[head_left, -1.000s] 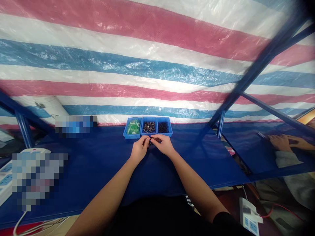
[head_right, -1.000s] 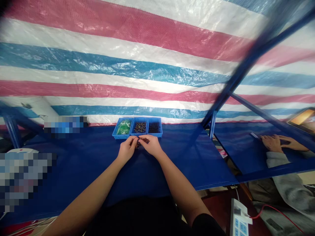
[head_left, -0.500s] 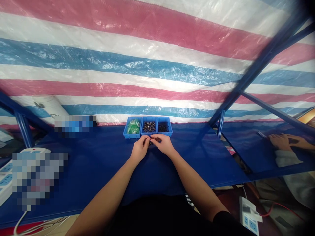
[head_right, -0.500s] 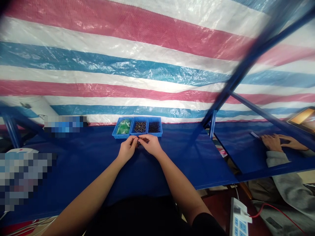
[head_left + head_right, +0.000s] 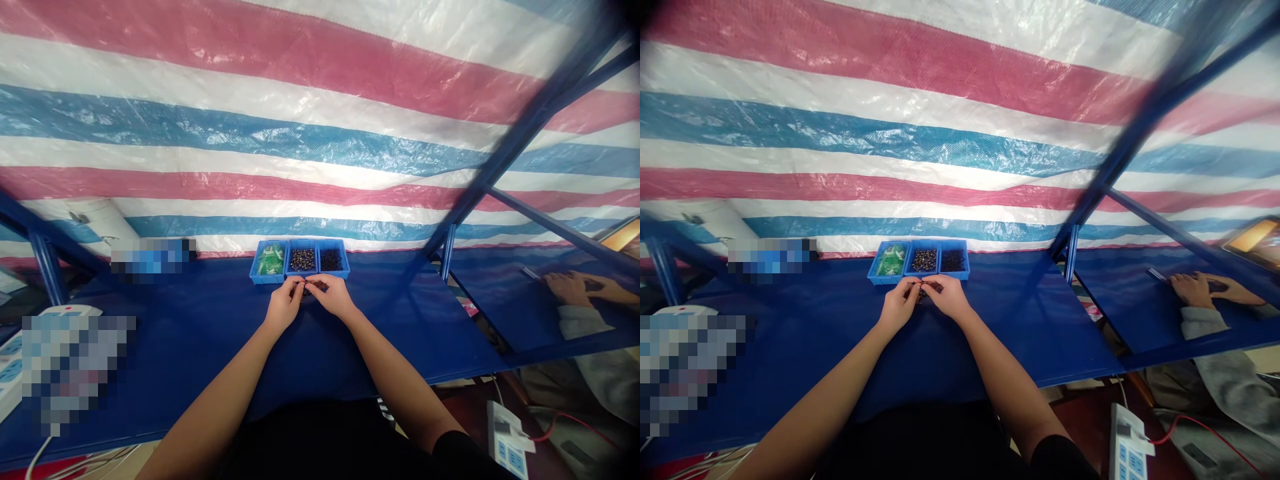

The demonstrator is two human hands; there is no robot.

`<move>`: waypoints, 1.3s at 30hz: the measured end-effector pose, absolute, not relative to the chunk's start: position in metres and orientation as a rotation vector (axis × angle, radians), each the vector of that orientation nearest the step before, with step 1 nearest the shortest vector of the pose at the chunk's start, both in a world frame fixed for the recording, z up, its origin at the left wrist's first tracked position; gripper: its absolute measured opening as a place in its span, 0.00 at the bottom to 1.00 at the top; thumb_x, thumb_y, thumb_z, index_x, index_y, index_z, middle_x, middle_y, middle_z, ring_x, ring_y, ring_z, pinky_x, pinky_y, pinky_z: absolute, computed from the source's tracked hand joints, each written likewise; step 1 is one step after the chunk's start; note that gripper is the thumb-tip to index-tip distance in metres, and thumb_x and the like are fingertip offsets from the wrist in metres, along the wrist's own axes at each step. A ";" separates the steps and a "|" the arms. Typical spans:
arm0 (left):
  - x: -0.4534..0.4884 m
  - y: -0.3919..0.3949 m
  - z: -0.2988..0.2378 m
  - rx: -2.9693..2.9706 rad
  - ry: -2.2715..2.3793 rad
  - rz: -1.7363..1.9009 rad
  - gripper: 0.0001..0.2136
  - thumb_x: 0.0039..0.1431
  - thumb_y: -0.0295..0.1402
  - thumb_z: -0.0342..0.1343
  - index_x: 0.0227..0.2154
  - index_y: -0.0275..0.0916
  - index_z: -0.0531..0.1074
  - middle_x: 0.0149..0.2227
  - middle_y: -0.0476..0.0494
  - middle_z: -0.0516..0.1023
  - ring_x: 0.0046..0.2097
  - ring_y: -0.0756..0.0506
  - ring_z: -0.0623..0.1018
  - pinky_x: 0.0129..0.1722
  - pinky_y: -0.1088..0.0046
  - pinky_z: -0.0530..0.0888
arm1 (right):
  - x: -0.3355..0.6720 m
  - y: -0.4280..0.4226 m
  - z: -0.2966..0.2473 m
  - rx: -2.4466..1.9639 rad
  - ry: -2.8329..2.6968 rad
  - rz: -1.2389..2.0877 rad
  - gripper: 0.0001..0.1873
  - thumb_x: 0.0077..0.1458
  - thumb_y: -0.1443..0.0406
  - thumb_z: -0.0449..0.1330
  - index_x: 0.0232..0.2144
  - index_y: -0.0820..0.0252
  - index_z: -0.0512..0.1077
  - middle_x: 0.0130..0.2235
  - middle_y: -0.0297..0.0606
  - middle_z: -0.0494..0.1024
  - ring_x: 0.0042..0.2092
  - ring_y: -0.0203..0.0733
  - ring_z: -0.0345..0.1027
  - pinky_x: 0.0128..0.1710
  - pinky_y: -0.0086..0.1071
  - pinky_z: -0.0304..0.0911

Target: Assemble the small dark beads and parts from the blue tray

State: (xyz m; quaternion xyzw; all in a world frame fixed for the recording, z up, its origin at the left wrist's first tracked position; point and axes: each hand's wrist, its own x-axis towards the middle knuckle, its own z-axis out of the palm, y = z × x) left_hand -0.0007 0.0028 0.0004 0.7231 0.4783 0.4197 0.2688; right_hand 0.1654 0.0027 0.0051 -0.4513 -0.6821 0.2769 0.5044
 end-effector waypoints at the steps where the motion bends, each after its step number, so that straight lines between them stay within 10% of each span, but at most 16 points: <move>1: -0.001 0.003 0.000 1.949 1.291 1.129 0.12 0.64 0.42 0.47 0.41 0.41 0.69 0.26 0.51 0.74 0.27 0.50 0.74 0.30 0.76 0.69 | 0.165 0.002 0.005 -1.093 -1.655 0.662 0.12 0.54 0.61 0.61 0.41 0.56 0.77 0.38 0.38 0.81 0.37 0.41 0.75 0.39 0.34 0.71; 39: -0.001 0.004 0.001 1.986 1.308 1.174 0.13 0.63 0.41 0.48 0.43 0.42 0.72 0.30 0.49 0.78 0.29 0.50 0.77 0.33 0.76 0.73 | 0.166 0.003 0.006 -1.125 -1.607 0.698 0.12 0.54 0.59 0.61 0.39 0.57 0.79 0.38 0.38 0.82 0.37 0.42 0.75 0.39 0.34 0.71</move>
